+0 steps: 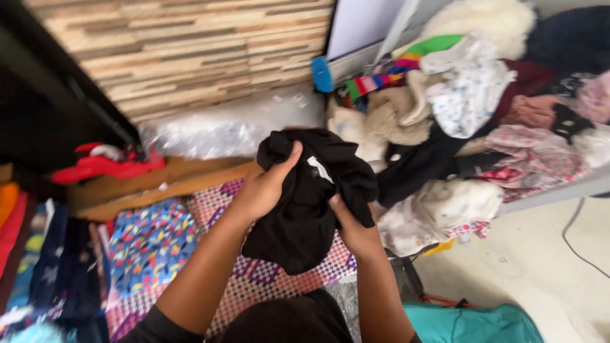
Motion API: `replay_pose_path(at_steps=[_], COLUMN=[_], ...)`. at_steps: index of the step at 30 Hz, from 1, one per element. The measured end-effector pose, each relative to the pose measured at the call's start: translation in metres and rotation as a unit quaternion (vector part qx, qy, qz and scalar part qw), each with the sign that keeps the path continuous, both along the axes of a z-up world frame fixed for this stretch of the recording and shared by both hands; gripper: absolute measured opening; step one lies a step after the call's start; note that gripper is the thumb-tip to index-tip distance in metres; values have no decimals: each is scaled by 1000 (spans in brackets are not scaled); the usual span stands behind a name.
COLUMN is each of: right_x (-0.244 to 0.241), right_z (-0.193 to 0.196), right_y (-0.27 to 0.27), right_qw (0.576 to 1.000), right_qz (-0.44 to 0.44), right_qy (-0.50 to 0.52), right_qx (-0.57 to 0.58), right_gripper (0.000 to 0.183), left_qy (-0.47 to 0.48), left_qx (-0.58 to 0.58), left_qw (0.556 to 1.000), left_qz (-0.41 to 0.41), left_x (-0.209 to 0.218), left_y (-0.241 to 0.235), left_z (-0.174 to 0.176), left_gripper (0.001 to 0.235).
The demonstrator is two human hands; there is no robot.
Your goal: The person folds a pair of patterned shorts and places them on a stack. They then pick up a black garment, turn it inside out, and fold it neatly on the floor. Finally, they pick up a dark blue garment from a pile of clothes.
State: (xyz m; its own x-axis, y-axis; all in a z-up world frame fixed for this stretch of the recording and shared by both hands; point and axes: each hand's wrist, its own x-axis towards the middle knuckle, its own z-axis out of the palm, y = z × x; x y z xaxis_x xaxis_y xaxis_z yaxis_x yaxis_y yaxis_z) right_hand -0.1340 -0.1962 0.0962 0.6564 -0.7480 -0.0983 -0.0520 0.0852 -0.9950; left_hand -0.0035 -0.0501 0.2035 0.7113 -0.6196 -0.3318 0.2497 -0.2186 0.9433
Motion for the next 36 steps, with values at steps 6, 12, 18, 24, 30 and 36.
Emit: replay_pose_path(at_steps=[6,12,18,24,30,36], right_x=[7,27,32,40,42,25], right_z=[-4,-39,-78,-8,9,2], right_y=[21,39,46,94,103,62], right_qw=[990,989,964,936,953,957], right_qz=[76,147,198,289,68,139], right_qy=[57,-23,-97,-133,-147,-146], right_qx=[-104,22,151,148,257,207], right_gripper=[51,49,48,70,33,37], left_qy=[-410,-516,-414,-354,-211,-181], left_qx=[-121,-78,-123,-148,-248,-308], left_qw=[888,815,886,920,932,911], left_qz=[169,252,168,78,160,207], left_x=[27,26,-26,-27,-21,-12], left_y=[72,107,99,94,100,114], left_z=[-41,-47,-58,-88,-116,-119], left_gripper=[18,31,46,41,40,34])
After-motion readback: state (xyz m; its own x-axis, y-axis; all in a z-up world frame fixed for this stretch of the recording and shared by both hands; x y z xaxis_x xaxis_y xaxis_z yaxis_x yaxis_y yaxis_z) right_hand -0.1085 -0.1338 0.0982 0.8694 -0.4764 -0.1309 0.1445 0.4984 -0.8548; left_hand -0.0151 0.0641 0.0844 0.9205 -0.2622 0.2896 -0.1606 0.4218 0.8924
